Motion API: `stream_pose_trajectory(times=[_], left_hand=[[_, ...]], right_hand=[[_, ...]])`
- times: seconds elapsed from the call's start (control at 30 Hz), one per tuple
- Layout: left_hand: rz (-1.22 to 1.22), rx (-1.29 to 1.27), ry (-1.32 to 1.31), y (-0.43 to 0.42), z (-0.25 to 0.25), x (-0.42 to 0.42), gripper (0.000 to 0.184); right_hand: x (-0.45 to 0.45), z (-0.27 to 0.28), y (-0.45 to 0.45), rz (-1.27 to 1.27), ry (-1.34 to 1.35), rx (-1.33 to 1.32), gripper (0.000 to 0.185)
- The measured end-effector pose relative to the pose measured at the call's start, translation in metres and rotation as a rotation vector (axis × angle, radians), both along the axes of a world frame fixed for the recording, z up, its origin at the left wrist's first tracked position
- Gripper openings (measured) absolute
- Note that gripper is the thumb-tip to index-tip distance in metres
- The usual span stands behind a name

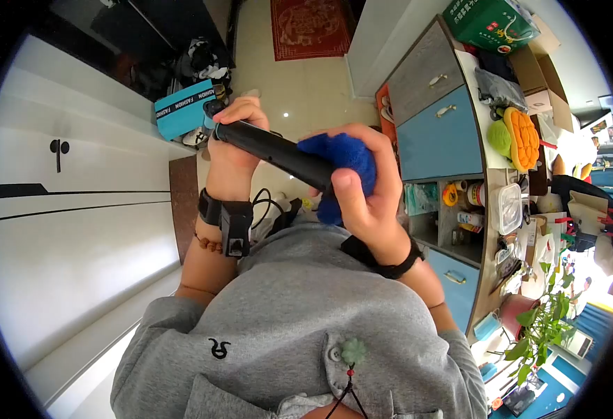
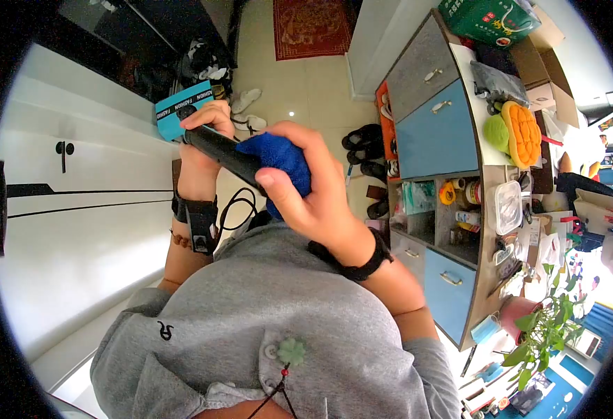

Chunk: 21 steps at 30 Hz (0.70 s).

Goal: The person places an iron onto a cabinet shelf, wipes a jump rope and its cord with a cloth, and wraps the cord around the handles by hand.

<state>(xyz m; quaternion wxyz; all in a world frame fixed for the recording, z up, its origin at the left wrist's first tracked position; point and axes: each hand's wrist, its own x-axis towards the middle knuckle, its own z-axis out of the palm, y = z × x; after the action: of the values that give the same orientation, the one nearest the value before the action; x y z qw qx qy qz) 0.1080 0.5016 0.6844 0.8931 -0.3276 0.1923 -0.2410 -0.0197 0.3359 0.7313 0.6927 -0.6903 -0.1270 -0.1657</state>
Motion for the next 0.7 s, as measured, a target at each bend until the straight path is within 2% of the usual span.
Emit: stream_pose_trajectory(times=[0.1,0.2,0.23,0.27,0.3,0.37,0.4,0.5,0.6,0.63,0.7], left_hand=[[-0.028,0.008,0.039,-0.005,-0.007,-0.003,0.022],[-0.102,-0.001,-0.004,-0.004,-0.002,-0.008,0.017],[-0.145,0.000,-0.032,-0.002,0.000,-0.008,0.017],[-0.240,0.014,-0.063,0.000,0.002,-0.008,0.013],[-0.229,0.257,-0.129,-0.004,0.011,-0.016,0.011],[-0.481,0.276,-0.449,-0.002,-0.001,-0.012,0.015],[-0.513,0.366,-0.502,-0.002,0.004,-0.015,0.021],[-0.603,0.472,-0.605,-0.006,0.015,-0.013,0.023],[-0.638,0.703,-0.641,-0.015,0.024,-0.015,0.022],[-0.673,0.684,-0.740,-0.018,0.020,-0.016,0.021],[-0.566,0.885,-0.605,-0.026,0.025,-0.027,0.024]], right_hand=[[0.004,-0.007,0.005,-0.272,0.038,0.057,0.030],[0.022,-0.005,-0.001,-0.271,0.178,0.216,0.030],[0.032,-0.007,-0.010,-0.194,0.213,0.240,0.031],[0.034,0.002,-0.019,0.077,0.517,0.468,0.032],[0.038,-0.015,-0.023,0.004,0.534,0.504,0.032],[0.048,-0.034,-0.035,-0.131,0.501,0.618,0.034],[0.053,-0.037,-0.042,-0.171,0.530,0.625,0.038],[0.071,-0.060,-0.065,0.050,0.763,0.774,0.043],[0.089,-0.064,-0.066,0.192,0.881,0.812,0.040],[0.095,-0.066,-0.068,0.214,0.852,0.879,0.037],[0.103,-0.068,-0.066,0.265,0.802,1.007,0.031]])
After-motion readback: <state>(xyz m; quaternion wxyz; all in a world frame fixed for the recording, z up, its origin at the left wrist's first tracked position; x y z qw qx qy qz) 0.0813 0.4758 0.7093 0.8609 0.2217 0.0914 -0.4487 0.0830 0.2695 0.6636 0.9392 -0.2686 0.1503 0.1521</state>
